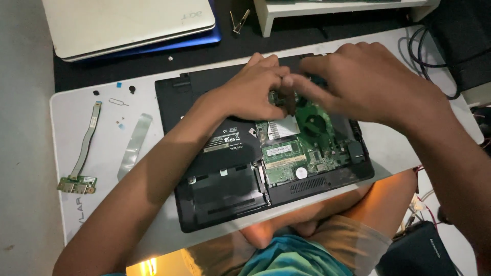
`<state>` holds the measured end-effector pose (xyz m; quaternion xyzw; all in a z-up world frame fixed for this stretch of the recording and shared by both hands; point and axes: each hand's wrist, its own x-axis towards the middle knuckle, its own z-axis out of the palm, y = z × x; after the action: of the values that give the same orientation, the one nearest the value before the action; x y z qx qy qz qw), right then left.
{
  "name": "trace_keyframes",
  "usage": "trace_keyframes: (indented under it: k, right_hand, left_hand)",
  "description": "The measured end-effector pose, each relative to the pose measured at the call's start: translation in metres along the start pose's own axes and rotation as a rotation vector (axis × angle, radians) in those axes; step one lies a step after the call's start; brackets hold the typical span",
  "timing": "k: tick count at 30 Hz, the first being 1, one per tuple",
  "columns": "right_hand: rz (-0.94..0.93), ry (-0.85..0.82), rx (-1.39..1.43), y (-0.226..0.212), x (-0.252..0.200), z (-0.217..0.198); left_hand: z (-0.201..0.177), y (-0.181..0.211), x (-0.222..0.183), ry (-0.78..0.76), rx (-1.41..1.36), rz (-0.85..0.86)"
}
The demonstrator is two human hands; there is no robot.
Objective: Disassembling a laptop by removing the back casing and unscrewing internal components like the heatsink.
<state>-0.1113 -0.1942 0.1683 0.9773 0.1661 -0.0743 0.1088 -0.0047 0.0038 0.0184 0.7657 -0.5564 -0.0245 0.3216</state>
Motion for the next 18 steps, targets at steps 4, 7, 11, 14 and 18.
trace_keyframes:
  k: [4, 7, 11, 14, 18]
  right_hand:
    - [-0.047, -0.031, 0.098, 0.003, 0.001, -0.003]
    - [-0.006, -0.046, 0.072, 0.003, 0.002, 0.000]
    - [0.009, 0.058, -0.081, -0.002, 0.003, 0.003]
    - [-0.107, 0.128, 0.128, -0.006, 0.002, -0.003]
    - [-0.106, 0.065, 0.149, -0.011, 0.007, -0.002]
  left_hand:
    - [-0.003, 0.003, 0.000, -0.008, 0.009, -0.001]
    - [-0.002, 0.001, 0.003, -0.049, 0.012, -0.048]
    - [0.003, -0.003, 0.001, -0.042, 0.039, -0.074]
    - [-0.004, 0.003, -0.001, -0.068, -0.030, -0.119]
    - [0.004, -0.005, 0.000, -0.038, 0.009, -0.101]
